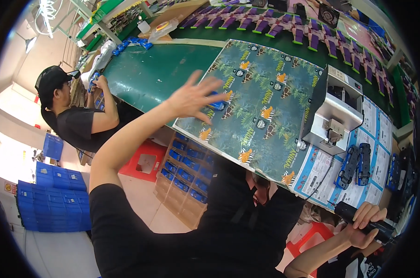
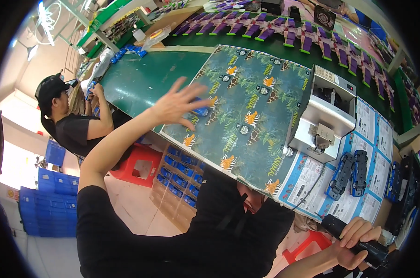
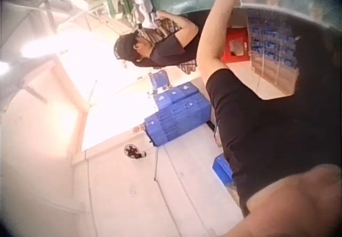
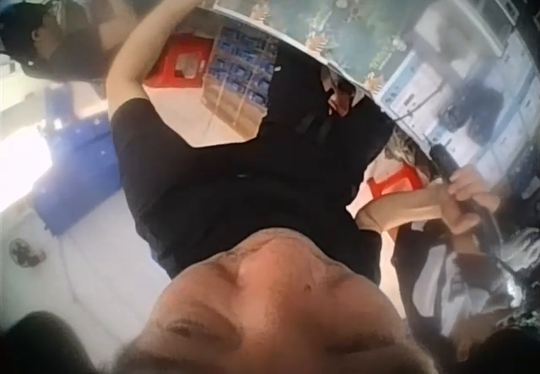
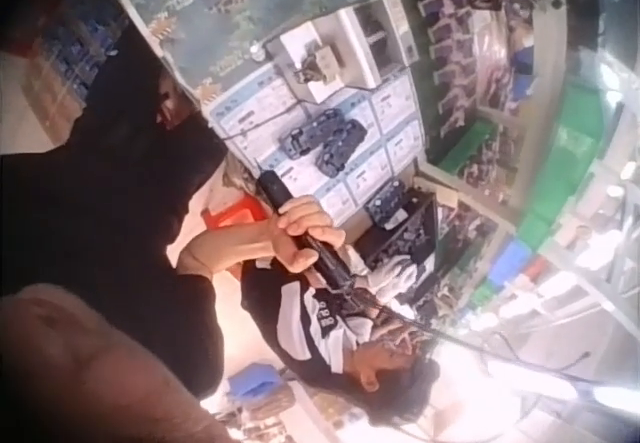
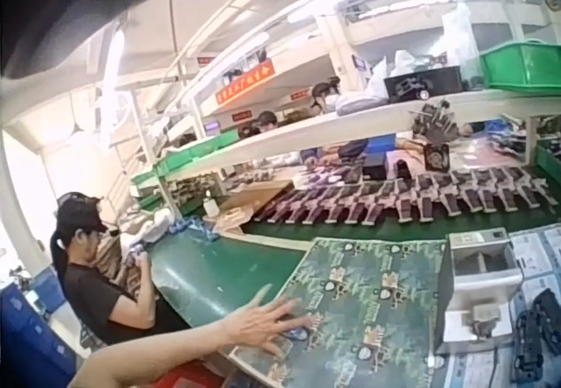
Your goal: The person assembles the plastic chassis of small toy cars by securing screws with an electric screwdriver.
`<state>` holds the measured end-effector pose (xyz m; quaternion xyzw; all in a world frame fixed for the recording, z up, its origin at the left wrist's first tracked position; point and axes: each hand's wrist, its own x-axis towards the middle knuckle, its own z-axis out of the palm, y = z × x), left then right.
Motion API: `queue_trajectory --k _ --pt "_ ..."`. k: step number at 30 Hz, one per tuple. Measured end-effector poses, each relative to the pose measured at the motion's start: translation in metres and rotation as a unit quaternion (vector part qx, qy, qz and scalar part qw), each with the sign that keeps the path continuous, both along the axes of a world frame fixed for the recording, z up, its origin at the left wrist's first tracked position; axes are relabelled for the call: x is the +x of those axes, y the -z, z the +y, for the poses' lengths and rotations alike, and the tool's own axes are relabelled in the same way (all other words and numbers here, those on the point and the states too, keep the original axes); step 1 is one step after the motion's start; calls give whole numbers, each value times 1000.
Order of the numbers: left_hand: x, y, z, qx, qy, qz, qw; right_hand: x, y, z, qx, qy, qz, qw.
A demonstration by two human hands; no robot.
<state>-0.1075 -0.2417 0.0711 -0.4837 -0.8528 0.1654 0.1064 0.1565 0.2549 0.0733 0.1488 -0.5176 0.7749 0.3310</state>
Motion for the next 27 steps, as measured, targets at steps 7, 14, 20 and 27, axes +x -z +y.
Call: queue_trajectory --k 7,14,20,27 --pt "66 44 84 278 53 -57 957 -8 1 8 24 26 -15 999" --pt "125 25 304 471 131 -224 843 -12 -3 -4 -12 -26 -10 1000" --pt "84 3 422 217 186 -65 956 22 -5 16 -7 -3 -32 999" --pt "53 6 462 -21 132 -342 930 35 -5 19 -26 35 -48 998"
